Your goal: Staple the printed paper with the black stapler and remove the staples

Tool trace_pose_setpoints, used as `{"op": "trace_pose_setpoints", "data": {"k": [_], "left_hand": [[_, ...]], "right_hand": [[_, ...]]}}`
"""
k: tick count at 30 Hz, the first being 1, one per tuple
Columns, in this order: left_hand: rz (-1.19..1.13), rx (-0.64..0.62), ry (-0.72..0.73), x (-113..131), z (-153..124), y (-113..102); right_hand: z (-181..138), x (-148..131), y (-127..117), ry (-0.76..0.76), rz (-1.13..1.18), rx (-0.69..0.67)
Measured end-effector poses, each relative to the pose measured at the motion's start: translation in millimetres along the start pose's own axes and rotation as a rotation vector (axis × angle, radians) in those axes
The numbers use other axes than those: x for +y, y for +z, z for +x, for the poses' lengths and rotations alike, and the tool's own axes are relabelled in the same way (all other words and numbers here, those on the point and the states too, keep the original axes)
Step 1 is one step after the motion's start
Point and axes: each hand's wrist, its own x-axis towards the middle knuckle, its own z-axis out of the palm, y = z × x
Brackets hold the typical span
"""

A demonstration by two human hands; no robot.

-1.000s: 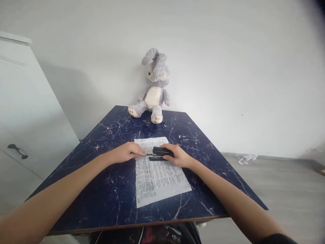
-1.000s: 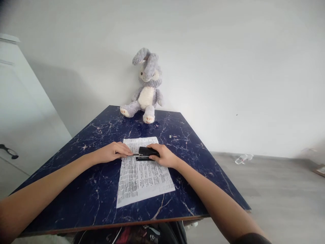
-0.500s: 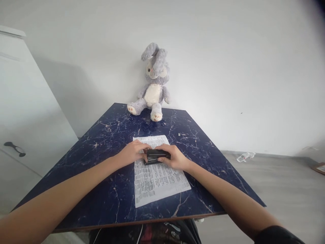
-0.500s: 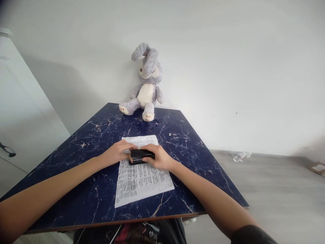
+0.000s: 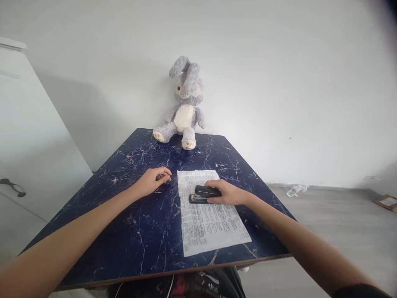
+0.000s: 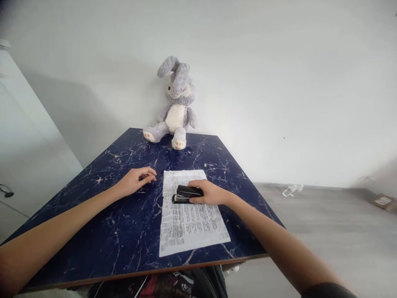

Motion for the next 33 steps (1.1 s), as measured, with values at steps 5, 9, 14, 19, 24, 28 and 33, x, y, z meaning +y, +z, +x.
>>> {"op": "trace_pose_setpoints", "data": {"k": [5, 9, 14, 19, 24, 28, 33], "left_hand": [[0.004, -0.025, 0.014, -1, -1, 7], [-0.062, -0.005, 0.000, -5, 0, 7], [-0.082, 0.017, -0.027, -9, 0, 4], [-0.093, 0.101, -0.015, -6, 1, 2], [0.041, 0.561, -0.020, 10, 0, -4], [0.153, 0.878, 0.038, 30, -7, -17], [0.175, 1.027, 0.082, 44, -9, -39]], "right_hand": [[-55, 33, -11, 0.126, 0.132, 0.077], [-70, 79, -33, 0.193, 0.106, 0.525], [-24, 119, -36, 0.222, -0.339, 0.329], [43, 123, -11, 0.283, -0.433, 0.164], [125, 82, 28, 0.224, -0.473, 0.107], [200, 34, 64, 0.183, -0.440, 0.110], [257, -4, 91, 0.103, -0.405, 0.085]]}}
